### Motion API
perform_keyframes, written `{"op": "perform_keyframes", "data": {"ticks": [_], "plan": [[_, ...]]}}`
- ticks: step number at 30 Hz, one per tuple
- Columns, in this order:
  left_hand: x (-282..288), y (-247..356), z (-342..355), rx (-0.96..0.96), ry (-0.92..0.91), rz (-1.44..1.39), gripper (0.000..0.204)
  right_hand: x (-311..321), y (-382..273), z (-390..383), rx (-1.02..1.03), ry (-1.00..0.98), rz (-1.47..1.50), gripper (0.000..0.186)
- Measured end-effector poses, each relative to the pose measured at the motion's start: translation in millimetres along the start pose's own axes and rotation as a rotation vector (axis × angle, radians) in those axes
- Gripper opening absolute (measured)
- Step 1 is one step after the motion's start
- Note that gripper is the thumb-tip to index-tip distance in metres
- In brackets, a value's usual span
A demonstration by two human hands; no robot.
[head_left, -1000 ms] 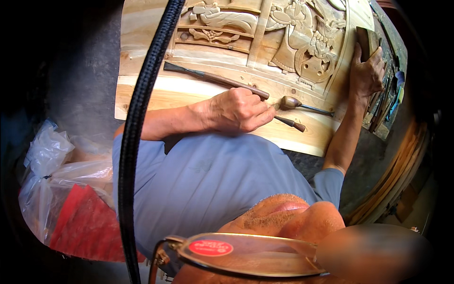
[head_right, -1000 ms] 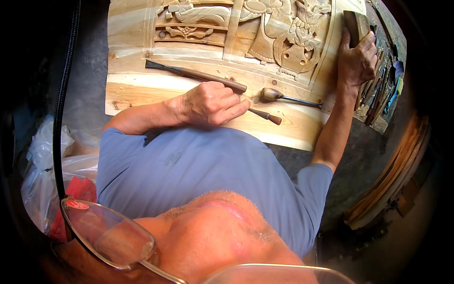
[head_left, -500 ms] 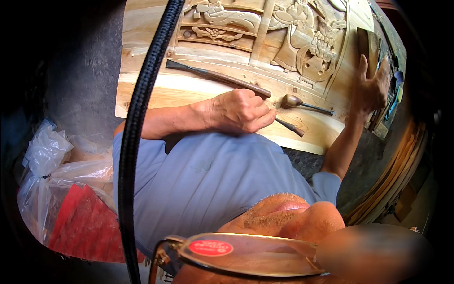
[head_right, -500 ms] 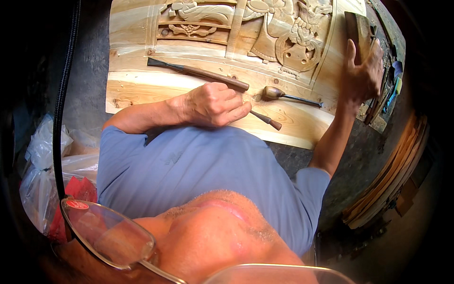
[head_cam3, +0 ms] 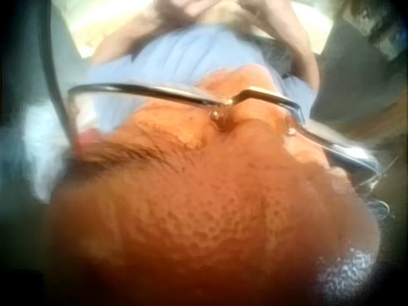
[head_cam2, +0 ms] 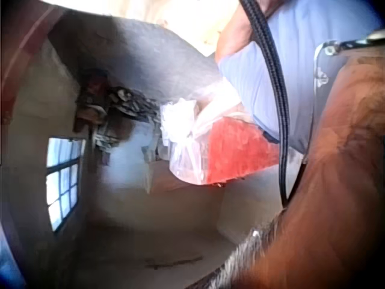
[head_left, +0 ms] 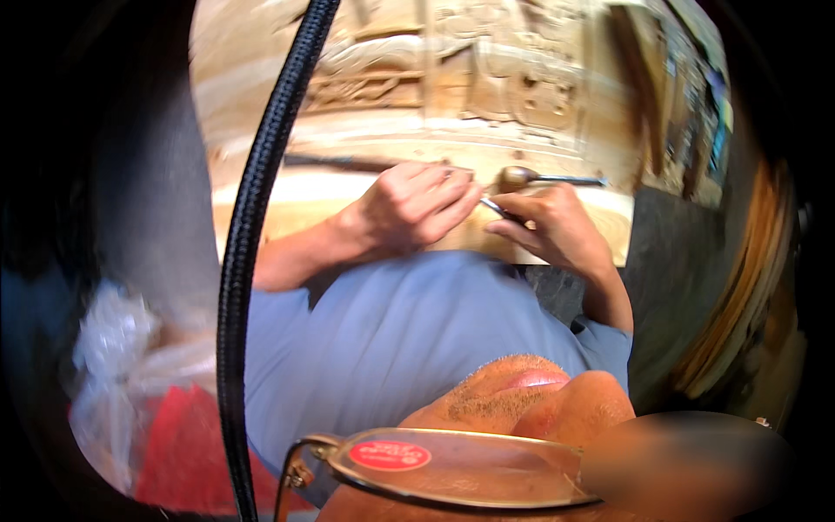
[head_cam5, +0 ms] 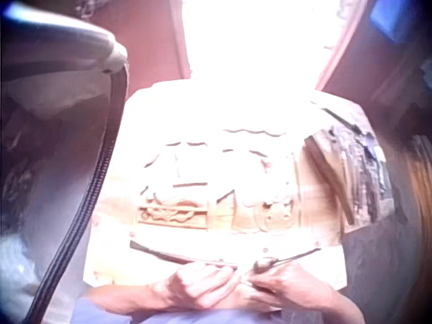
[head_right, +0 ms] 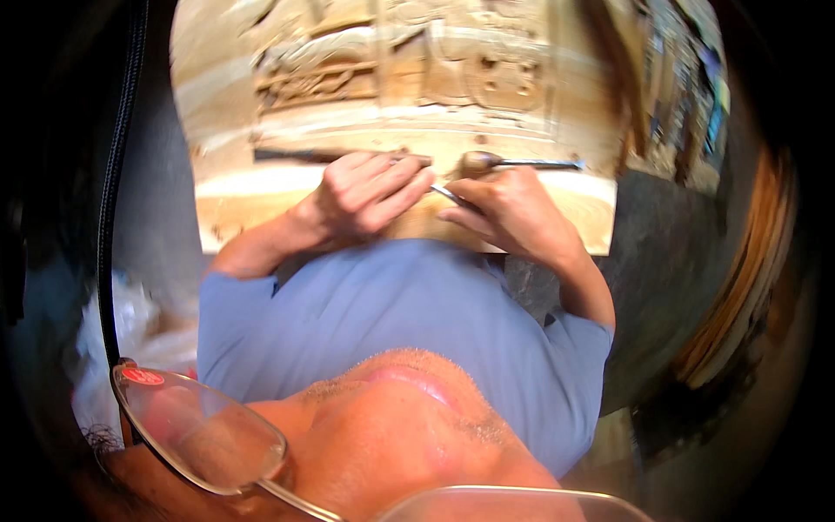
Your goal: The person carves decorative patterns into a wooden board using several different chisels and a wooden mallet.
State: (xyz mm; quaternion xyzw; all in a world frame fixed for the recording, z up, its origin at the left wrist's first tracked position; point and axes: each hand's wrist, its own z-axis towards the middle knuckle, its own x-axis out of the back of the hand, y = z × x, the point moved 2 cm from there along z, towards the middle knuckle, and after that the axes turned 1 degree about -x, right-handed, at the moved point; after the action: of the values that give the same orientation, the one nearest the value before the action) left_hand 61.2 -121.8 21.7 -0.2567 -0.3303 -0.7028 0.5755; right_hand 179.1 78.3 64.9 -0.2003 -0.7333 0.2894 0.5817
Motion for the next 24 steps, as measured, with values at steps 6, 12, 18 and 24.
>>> {"op": "perform_keyframes", "data": {"ticks": [6, 12, 18, 24], "plan": [[41.3, 14.4, 22.0, -0.182, 0.144, 0.034, 0.034, 40.3, 28.0, -18.5, 0.095, 0.487, 0.071, 0.012], [-28.1, -5.7, -1.5, -0.014, -0.076, -0.039, 0.026, 130.5, 218.3, -85.0, -0.559, 1.201, -0.126, 0.034], [-33.1, -8.6, -5.9, -0.038, -0.094, -0.024, 0.025, 146.8, 369.5, -123.6, -0.932, 0.818, -0.663, 0.042], [-23.9, -14.0, -10.4, -0.062, -0.135, 0.064, 0.03, 145.9, 418.8, -142.7, -1.073, 0.613, -0.761, 0.049]]}}
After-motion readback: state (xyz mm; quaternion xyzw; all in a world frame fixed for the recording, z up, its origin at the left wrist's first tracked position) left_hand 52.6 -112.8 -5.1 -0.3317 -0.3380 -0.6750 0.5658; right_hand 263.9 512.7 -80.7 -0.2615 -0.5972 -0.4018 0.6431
